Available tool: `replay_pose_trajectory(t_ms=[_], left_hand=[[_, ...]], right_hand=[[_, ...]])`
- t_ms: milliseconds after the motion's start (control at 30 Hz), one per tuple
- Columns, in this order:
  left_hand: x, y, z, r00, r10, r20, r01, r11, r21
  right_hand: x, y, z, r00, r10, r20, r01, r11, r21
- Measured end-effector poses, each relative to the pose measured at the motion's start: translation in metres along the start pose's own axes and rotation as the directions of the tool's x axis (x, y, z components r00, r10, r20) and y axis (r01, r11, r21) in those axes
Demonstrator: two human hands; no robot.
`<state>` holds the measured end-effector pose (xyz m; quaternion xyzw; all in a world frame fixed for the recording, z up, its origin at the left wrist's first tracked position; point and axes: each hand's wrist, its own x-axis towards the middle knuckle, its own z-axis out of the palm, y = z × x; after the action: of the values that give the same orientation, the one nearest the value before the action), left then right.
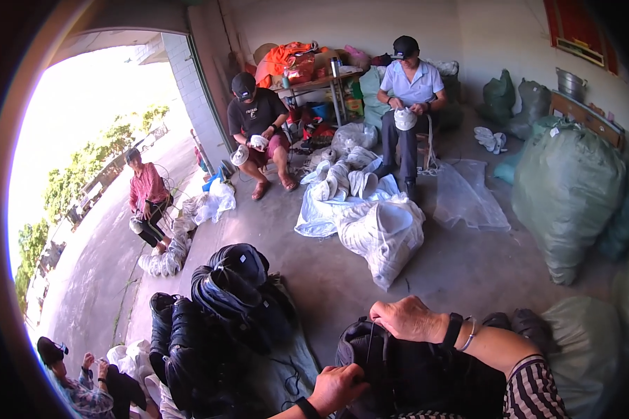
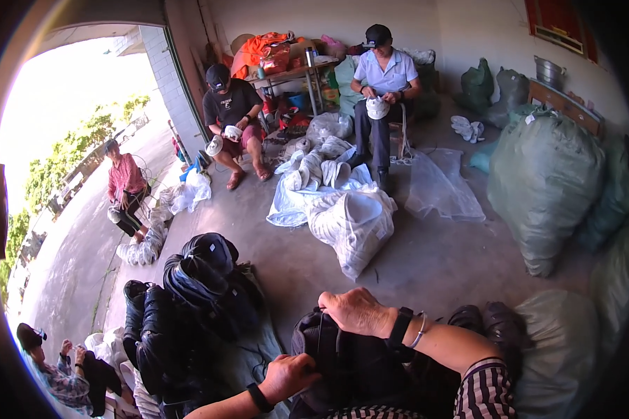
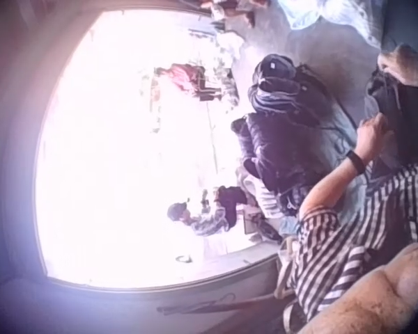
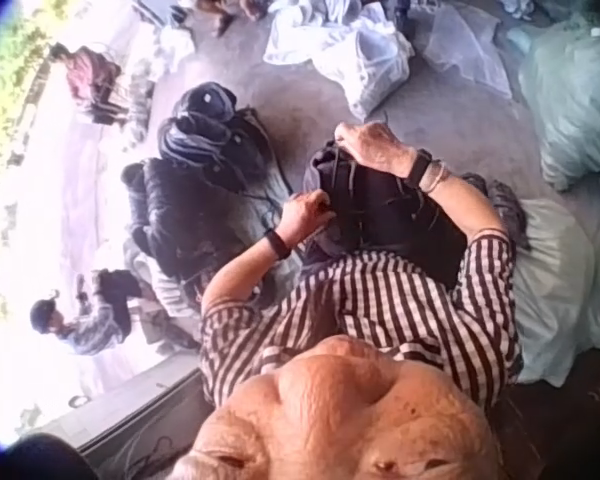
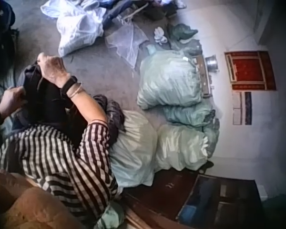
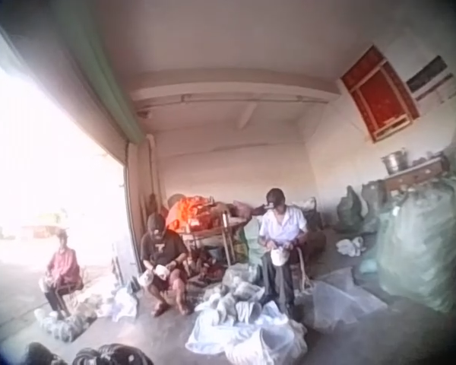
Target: Insert laces into several pairs of black athletic shoes while seated in a workshop area.
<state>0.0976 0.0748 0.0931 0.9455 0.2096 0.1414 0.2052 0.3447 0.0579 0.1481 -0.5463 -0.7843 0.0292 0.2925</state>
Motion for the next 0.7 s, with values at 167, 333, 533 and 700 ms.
replay_pose_trajectory(t_ms=[167,333,533,700], left_hand=[[0.025,0.031,-0.021,0.936,-0.326,-0.136,0.240,0.869,-0.433],[0.039,0.027,-0.017,0.905,-0.203,-0.374,-0.012,0.867,-0.498],[0.037,0.032,-0.023,0.843,-0.524,-0.123,0.098,0.374,-0.922],[0.036,0.015,-0.016,0.855,-0.387,-0.344,0.052,0.725,-0.687]], right_hand=[[0.003,-0.030,-0.008,0.996,-0.087,0.036,0.083,0.991,0.106],[-0.001,-0.027,0.005,0.982,0.143,0.122,-0.186,0.839,0.512],[-0.010,-0.012,0.023,0.828,0.324,0.457,-0.560,0.485,0.672],[-0.014,-0.016,0.032,0.729,0.312,0.610,-0.683,0.264,0.681]])
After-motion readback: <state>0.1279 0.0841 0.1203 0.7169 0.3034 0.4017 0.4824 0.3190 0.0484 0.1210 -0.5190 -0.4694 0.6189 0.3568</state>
